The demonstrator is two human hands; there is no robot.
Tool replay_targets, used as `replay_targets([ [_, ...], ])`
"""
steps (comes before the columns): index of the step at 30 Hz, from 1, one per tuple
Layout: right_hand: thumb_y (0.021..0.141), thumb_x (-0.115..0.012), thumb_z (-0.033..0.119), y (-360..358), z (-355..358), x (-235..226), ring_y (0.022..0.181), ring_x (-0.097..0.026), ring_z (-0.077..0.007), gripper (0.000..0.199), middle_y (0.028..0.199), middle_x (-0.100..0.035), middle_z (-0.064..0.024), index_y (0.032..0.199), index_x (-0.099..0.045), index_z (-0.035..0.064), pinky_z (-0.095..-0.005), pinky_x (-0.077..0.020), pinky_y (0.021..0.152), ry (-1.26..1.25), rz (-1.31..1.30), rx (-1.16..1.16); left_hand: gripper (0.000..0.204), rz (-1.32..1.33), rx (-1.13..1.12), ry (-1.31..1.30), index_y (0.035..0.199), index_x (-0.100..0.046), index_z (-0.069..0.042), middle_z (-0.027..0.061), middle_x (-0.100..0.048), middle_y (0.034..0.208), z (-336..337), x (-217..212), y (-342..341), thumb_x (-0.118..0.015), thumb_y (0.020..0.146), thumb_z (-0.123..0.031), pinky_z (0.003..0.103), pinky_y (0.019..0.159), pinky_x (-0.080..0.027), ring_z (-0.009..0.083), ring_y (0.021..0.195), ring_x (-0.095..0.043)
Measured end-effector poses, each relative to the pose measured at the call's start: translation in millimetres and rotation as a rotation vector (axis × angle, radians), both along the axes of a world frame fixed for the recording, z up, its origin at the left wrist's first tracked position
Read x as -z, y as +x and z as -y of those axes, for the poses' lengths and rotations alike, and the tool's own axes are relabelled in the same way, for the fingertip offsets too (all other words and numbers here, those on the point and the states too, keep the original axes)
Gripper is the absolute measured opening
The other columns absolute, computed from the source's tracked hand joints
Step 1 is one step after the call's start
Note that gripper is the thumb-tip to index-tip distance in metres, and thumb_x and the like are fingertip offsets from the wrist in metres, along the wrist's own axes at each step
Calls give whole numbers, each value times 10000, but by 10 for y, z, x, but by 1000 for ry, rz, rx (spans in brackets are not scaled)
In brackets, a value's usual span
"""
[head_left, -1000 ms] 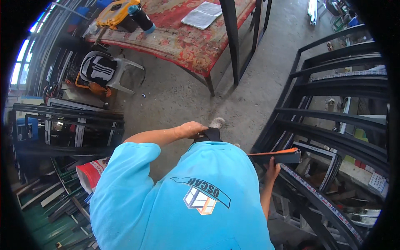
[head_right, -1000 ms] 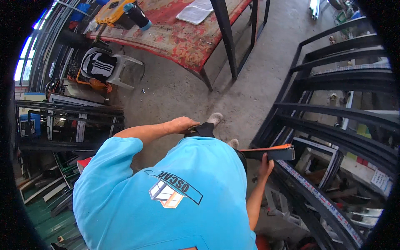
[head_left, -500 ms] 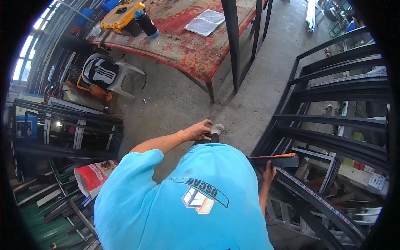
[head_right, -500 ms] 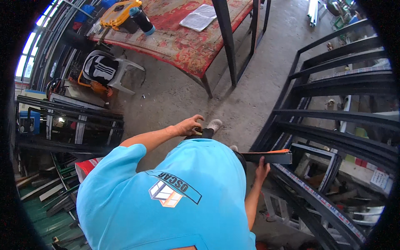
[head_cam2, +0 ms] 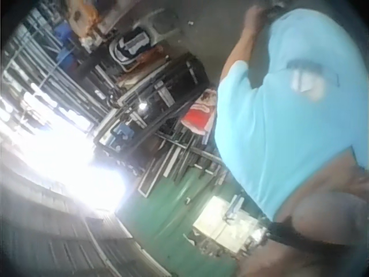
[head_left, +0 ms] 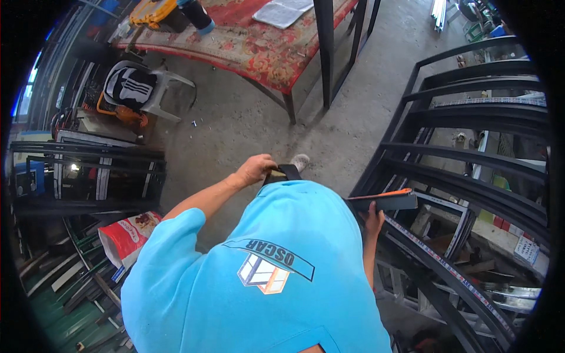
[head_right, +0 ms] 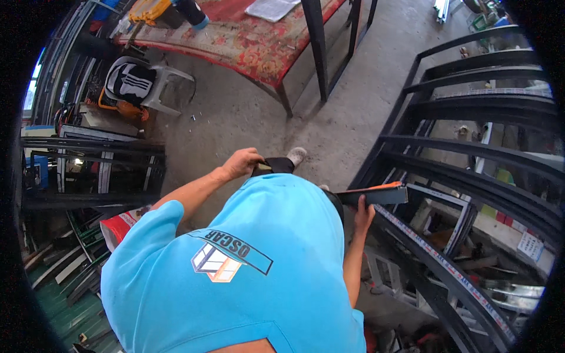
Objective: The person uses a miter saw to cut a metal frame profile and then fits the cut piece into a larger window frame structure. They repeatedly adjust and align the frame components to ensure a proper fit within the assembly.
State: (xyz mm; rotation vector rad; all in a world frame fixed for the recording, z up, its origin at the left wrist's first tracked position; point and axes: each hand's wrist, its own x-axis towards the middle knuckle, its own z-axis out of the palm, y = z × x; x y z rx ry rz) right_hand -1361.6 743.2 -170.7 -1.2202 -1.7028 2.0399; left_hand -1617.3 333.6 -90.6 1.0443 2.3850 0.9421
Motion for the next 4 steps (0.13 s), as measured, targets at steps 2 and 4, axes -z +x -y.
replay_targets([
  [2,960,-649,340,51,-61,166,820,-674,-183,321,930,-648,-60,1033,-595,32,-316,-592,661,68,-22,-40,207,116,-31,5,1005,-703,-26,136,-634,919,57,-181,-34,-695,800,3,391,725,-522,299,829,-647],
  [4,955,-657,318,125,-144,278,842,-691,-221,336,949,-664,-79,1059,-585,6,-314,-596,694,94,15,-85,234,240,-59,-67,1031,-715,-61,148,-641,989,119,-417,-102,-711,801,-21,404,772,-530,320,922,-657],
])
